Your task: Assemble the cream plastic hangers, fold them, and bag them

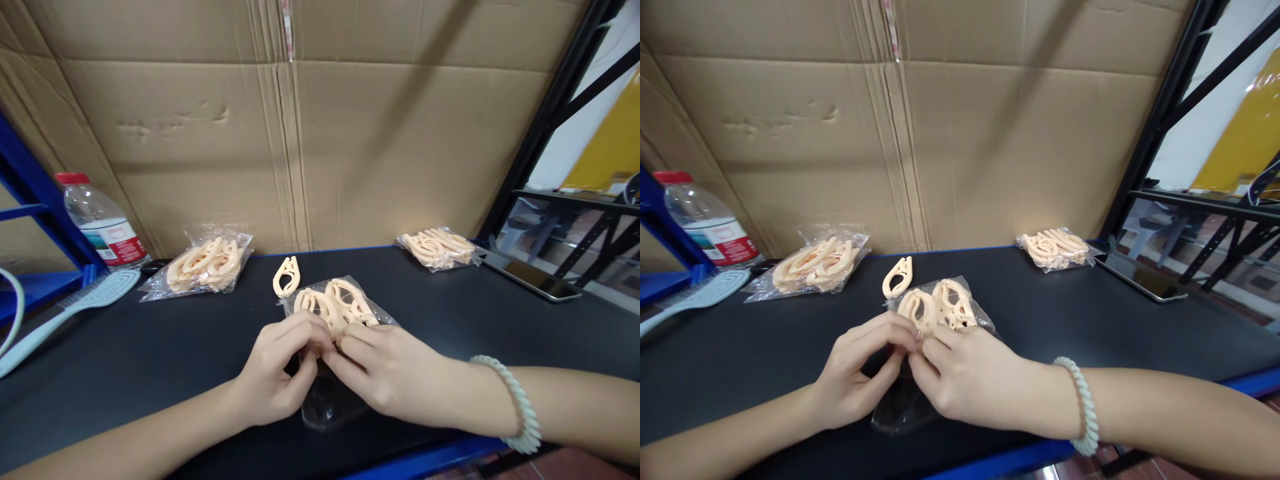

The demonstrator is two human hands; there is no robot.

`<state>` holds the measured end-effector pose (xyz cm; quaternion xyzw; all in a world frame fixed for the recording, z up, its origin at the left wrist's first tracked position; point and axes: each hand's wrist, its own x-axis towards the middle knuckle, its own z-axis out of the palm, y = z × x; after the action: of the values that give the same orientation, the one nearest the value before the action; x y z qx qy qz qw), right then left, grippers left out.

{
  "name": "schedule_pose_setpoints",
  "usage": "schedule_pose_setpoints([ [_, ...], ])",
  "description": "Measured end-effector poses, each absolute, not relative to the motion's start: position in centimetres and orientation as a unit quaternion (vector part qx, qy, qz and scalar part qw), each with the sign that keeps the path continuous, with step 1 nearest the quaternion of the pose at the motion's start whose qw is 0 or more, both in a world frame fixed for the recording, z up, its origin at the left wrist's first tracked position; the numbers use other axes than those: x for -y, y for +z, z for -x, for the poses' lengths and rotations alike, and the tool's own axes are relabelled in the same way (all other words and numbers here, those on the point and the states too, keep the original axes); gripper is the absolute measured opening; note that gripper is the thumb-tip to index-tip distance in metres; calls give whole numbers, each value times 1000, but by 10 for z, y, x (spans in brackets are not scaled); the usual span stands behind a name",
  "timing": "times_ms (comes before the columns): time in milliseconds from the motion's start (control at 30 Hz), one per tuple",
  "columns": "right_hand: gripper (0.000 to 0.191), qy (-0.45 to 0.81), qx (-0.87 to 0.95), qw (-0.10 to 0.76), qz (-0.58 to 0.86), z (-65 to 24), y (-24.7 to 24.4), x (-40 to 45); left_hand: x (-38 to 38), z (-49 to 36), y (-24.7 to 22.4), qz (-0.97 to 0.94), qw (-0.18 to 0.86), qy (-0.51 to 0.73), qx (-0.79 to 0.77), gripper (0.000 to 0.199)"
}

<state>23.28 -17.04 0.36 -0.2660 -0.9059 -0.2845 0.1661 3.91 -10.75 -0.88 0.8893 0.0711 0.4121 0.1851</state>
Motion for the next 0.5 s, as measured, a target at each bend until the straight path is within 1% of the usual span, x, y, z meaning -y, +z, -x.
schedule_pose_setpoints([
  [100, 31, -255, 909, 114, 309, -231, -4, 168, 107, -40, -8, -891, 183, 409, -72, 23],
  [200, 34, -250, 910, 109, 314, -232, 0, 172, 107, -39, -8, -891, 185, 407, -76, 23],
  [267, 28, -236, 917, 138, 292, -234, 10, 175, 107, -39, -7, -891, 189, 406, -77, 22],
  [367, 22, -196, 913, 231, 274, -241, 28, 169, 107, -38, -8, -891, 190, 405, -78, 21],
  [433, 22, -161, 894, 291, 300, -245, 40, 155, 107, -39, -8, -894, 188, 400, -78, 21],
  [467, 21, -143, 885, 310, 317, -247, 44, 143, 107, -39, -8, -895, 187, 397, -80, 21],
  [500, 21, -124, 883, 309, 332, -248, 48, 130, 107, -39, -8, -896, 186, 395, -82, 21],
])
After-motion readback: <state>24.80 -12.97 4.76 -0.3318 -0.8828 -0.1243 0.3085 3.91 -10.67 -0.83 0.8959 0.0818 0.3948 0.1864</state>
